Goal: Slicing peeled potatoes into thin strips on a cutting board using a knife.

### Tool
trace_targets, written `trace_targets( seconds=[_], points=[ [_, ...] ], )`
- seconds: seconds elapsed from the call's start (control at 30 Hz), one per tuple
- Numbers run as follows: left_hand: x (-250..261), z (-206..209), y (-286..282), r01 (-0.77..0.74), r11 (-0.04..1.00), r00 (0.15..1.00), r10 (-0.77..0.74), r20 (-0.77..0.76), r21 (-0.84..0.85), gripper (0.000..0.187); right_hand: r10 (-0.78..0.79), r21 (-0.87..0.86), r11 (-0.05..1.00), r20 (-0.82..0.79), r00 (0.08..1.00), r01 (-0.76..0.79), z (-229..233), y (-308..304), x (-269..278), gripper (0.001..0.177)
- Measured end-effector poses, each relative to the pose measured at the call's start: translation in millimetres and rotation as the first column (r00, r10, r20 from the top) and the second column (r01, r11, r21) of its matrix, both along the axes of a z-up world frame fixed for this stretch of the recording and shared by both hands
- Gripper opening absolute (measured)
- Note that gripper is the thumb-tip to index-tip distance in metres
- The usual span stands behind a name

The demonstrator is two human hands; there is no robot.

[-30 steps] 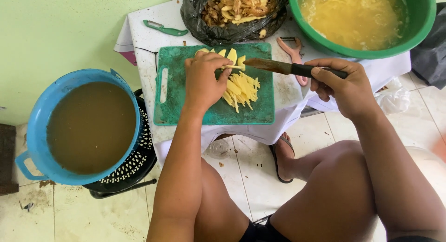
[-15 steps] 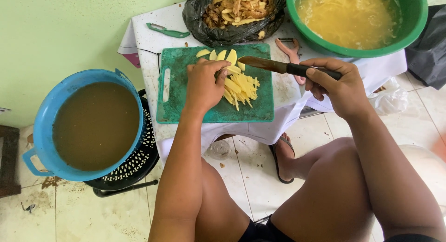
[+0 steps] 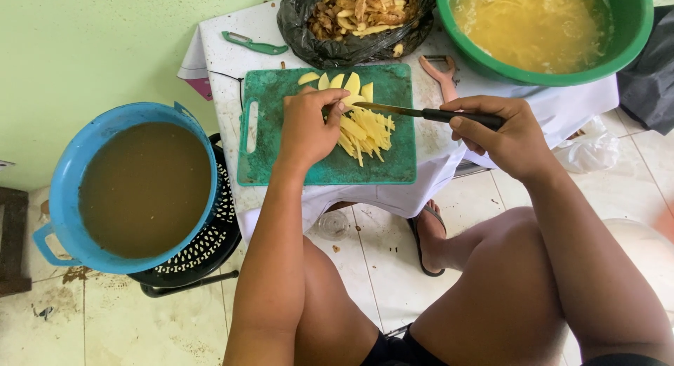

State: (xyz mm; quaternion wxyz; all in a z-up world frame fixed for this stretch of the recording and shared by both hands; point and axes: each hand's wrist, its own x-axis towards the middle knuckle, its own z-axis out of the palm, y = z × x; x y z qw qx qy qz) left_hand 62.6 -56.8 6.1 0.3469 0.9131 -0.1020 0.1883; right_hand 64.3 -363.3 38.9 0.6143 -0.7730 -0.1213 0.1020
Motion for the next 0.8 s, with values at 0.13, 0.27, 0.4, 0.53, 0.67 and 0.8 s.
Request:
trace_targets(
  seconds=[0.13, 0.27, 0.4, 0.53, 0.67, 0.8],
  points=[
    [-0.2, -0.1, 1.9, -0.006, 0.999, 1.000, 0.007, 0.019, -0.038, 0.029, 0.001, -0.101, 0.995, -0.006, 1.000, -0.002, 5.1, 1.0, -2.6, 0.027],
    [1.2, -3.1, 4.7, -0.032, 0.999, 0.999, 0.033, 0.034, -0.035, 0.017, -0.016, -0.059, 0.998, 0.008, 1.000, 0.016, 2.7, -0.9, -2.9, 0.027],
    [-4.1, 9.5, 7.8, -0.066, 0.992, 0.990, 0.078, 0.114, -0.110, 0.009, -0.034, 0.025, 0.999, 0.034, 0.999, 0.033, 4.9, -0.6, -7.8, 0.025],
    [-4.1, 3.0, 22.3, -0.088, 0.981, 0.982, 0.114, 0.148, -0.171, 0.008, -0.002, 0.159, 0.987, -0.023, 1.000, 0.006, 7.9, 6.4, -21.4, 0.028],
    [-11.3, -3.2, 41.3, -0.276, 0.947, 0.959, 0.261, -0.110, -0.162, 0.013, 0.011, 0.141, 0.990, -0.064, 0.998, -0.002, 5.8, 30.9, -45.3, 0.029],
    [-24.0, 1.6, 53.5, -0.382, 0.924, 0.893, 0.363, -0.266, -0.023, 0.025, -0.006, 0.049, 0.999, -0.126, 0.992, 0.012, -2.8, 68.2, -79.5, 0.027]
  ],
)
